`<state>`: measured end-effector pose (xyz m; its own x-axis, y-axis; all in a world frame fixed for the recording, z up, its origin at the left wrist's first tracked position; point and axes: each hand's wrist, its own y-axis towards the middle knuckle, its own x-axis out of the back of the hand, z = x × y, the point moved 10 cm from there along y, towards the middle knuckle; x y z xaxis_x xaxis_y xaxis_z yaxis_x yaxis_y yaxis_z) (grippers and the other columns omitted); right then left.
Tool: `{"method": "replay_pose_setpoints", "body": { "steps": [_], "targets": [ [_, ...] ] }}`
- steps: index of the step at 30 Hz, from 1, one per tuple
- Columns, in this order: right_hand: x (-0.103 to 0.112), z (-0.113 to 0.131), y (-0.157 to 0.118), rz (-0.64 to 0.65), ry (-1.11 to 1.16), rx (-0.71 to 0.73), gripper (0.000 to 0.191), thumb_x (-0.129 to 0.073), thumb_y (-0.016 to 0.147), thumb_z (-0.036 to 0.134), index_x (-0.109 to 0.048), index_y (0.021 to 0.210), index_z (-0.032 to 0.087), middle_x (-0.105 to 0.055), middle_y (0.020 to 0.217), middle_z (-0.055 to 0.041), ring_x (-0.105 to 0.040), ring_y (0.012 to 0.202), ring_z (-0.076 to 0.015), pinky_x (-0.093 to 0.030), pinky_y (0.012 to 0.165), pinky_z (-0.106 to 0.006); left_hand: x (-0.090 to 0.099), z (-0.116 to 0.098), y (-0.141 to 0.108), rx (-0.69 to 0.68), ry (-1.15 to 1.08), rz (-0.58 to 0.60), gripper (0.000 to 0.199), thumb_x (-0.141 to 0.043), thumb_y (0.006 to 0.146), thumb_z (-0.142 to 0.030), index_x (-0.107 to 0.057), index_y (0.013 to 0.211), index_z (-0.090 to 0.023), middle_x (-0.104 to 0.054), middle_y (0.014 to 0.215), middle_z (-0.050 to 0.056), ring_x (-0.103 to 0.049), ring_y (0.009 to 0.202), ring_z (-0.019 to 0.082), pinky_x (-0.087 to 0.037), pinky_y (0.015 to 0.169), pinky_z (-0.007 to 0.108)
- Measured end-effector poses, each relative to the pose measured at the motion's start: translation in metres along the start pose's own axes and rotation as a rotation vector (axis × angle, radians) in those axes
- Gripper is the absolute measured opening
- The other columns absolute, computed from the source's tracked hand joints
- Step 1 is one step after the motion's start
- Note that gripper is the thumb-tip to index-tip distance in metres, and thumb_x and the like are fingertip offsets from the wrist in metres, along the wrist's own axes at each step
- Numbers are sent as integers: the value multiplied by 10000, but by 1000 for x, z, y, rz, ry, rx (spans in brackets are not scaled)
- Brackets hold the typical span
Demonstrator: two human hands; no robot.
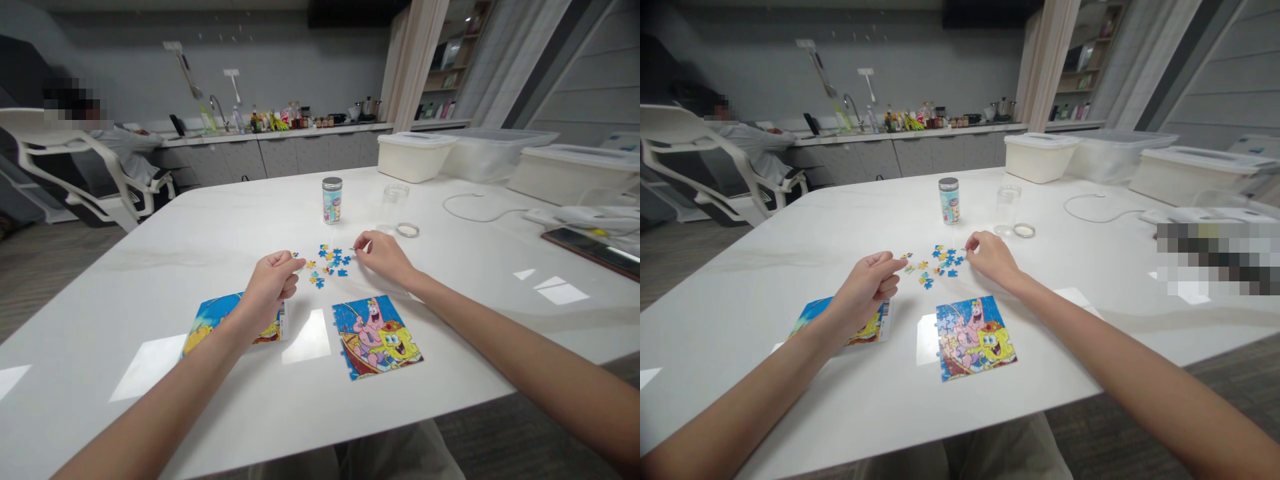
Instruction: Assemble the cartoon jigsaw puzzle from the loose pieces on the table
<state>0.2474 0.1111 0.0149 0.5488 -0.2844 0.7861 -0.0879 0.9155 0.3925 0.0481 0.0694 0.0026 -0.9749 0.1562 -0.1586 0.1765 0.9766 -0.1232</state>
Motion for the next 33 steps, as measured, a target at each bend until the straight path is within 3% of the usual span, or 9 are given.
{"method": "replay_pose_setpoints", "body": {
  "steps": [9,13,16,19,22,25,30,33],
  "targets": [
    [-14,-15,5,60,89,-68,167,-556,741,135,-700,823,158,-704,779,-56,-599,678,-159,-437,655,-263,16,-5,10,-40,71,-58,529,-681,658,-239,-157,589,-223,-96,529,-118,-86,404,30,-78,385,193],
    [-18,-18,5,66,86,-64,209,-539,748,125,-725,836,159,-703,765,-62,-604,689,-170,-443,674,-270,16,-13,15,-54,248,11,515,-662,670,-267,-157,584,-228,-89,532,-115,-90,400,34,-68,398,198],
    [-21,-21,5,63,74,-56,229,-533,749,123,-736,849,155,-697,801,-79,-603,719,-182,-445,697,-281,8,-17,13,-96,529,97,462,-582,730,-278,-151,572,-230,-99,518,-104,-114,398,48,-99,416,210],
    [-23,-22,5,58,61,-49,233,-531,756,135,-740,858,159,-682,839,-89,-596,742,-184,-442,715,-286,-5,-29,6,-314,1040,145,391,-518,722,-151,-183,533,-218,-162,496,-81,-197,412,72,-152,457,240],
    [-25,-23,5,58,61,-44,219,-531,761,140,-728,854,164,-665,814,-75,-584,740,-176,-437,719,-280,-7,-32,1,-489,1573,179,279,-468,689,-43,-310,525,-204,-326,488,-45,-306,438,102,-182,496,275],
    [-25,-24,4,52,76,-49,197,-522,762,138,-701,840,162,-646,799,-62,-574,740,-171,-431,719,-279,13,-31,3,-514,1845,232,235,-416,724,-47,-400,543,-196,-478,519,-3,-392,455,124,-194,501,287],
    [-25,-31,5,37,113,-96,152,-503,769,169,-643,828,169,-619,741,-37,-553,680,-166,-423,669,-285,61,-49,3,-507,1977,151,228,-413,746,-89,-488,556,-191,-572,540,29,-493,492,146,-202,483,290],
    [-23,-35,3,11,134,-119,147,-490,761,186,-595,862,167,-597,749,-37,-537,666,-168,-417,645,-292,75,-54,2,-483,2039,104,240,-402,767,-105,-499,565,-189,-603,560,52,-527,516,158,-179,481,302]
  ]
}}
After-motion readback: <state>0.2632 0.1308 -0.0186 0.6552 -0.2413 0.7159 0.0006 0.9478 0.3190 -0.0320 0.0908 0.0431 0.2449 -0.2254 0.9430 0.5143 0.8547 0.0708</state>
